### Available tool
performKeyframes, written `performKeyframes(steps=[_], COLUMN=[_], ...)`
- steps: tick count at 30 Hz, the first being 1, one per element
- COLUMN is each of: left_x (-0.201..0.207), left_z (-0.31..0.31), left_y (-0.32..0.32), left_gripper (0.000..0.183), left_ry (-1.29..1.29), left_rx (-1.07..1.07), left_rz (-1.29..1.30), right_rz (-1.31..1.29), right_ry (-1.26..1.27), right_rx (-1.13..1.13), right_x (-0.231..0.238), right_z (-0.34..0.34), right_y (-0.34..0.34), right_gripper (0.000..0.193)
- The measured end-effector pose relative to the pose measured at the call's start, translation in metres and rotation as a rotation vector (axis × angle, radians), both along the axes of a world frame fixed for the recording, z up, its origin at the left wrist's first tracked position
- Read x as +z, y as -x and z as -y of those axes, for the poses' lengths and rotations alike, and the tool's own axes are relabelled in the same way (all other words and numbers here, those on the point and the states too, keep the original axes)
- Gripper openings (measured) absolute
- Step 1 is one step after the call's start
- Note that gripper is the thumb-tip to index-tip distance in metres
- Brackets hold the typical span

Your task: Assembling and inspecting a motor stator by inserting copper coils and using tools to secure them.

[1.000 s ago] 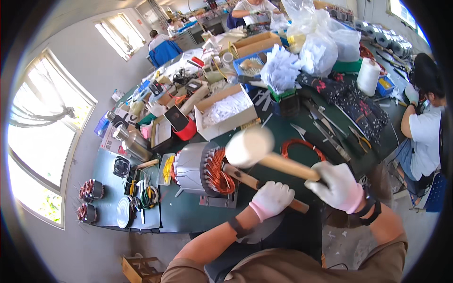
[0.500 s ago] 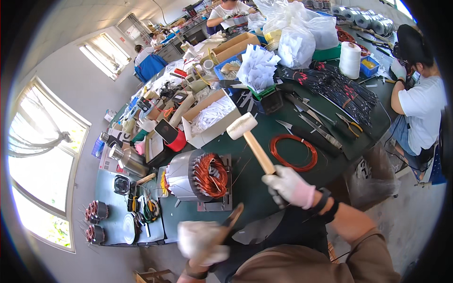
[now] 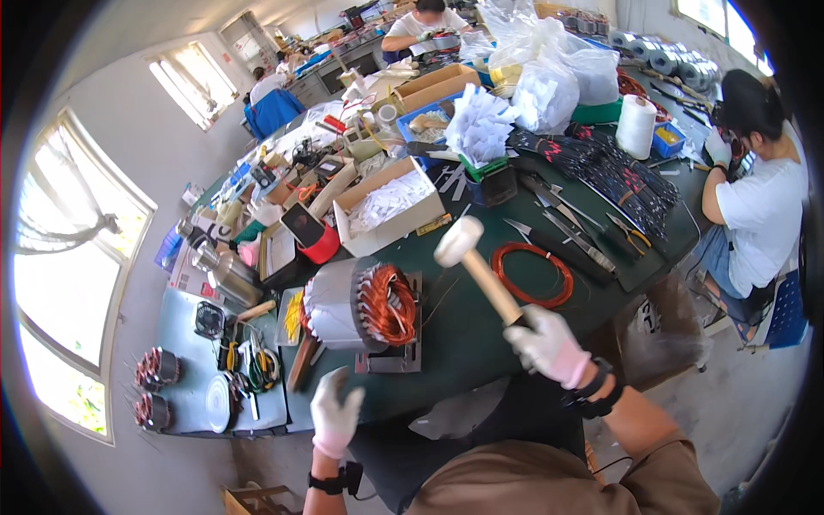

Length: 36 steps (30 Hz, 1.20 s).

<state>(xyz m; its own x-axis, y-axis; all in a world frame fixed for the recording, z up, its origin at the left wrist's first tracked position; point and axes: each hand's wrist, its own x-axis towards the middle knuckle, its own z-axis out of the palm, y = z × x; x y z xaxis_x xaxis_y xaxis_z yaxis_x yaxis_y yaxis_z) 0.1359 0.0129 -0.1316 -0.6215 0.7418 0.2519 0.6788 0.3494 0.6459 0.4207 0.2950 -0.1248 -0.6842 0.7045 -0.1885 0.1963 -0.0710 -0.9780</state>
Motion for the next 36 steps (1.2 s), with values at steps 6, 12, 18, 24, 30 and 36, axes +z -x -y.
performKeyframes(steps=[6, 12, 18, 24, 30, 36], left_x=[-0.016, -0.029, -0.011, 0.011, 0.031, 0.032], left_z=[-0.069, -0.091, -0.074, -0.022, -0.027, -0.042], left_y=[-0.01, -0.041, -0.087, -0.06, 0.014, 0.009], left_gripper=[0.051, 0.042, 0.041, 0.022, 0.043, 0.03], left_ry=[0.089, 0.049, -0.124, -0.312, -0.286, -0.524], left_rx=[-0.371, -0.264, -0.355, 0.101, -0.124, -0.115], left_rz=[-0.482, -0.55, -0.437, 0.112, 0.719, 0.69], right_rz=[0.393, 0.92, 0.146, -0.176, -0.241, -0.185], right_ry=[-0.911, -1.269, -1.026, -0.246, -0.067, -0.417], right_rx=[-0.362, -0.526, -0.239, 0.259, 0.317, 0.225], right_x=[0.001, -0.01, 0.015, 0.024, 0.02, 0.033], right_z=[-0.076, -0.13, -0.029, 0.031, 0.03, 0.032], right_y=[-0.087, -0.114, 0.011, 0.085, 0.104, 0.11], right_gripper=[0.038, 0.04, 0.035, 0.064, 0.067, 0.056])
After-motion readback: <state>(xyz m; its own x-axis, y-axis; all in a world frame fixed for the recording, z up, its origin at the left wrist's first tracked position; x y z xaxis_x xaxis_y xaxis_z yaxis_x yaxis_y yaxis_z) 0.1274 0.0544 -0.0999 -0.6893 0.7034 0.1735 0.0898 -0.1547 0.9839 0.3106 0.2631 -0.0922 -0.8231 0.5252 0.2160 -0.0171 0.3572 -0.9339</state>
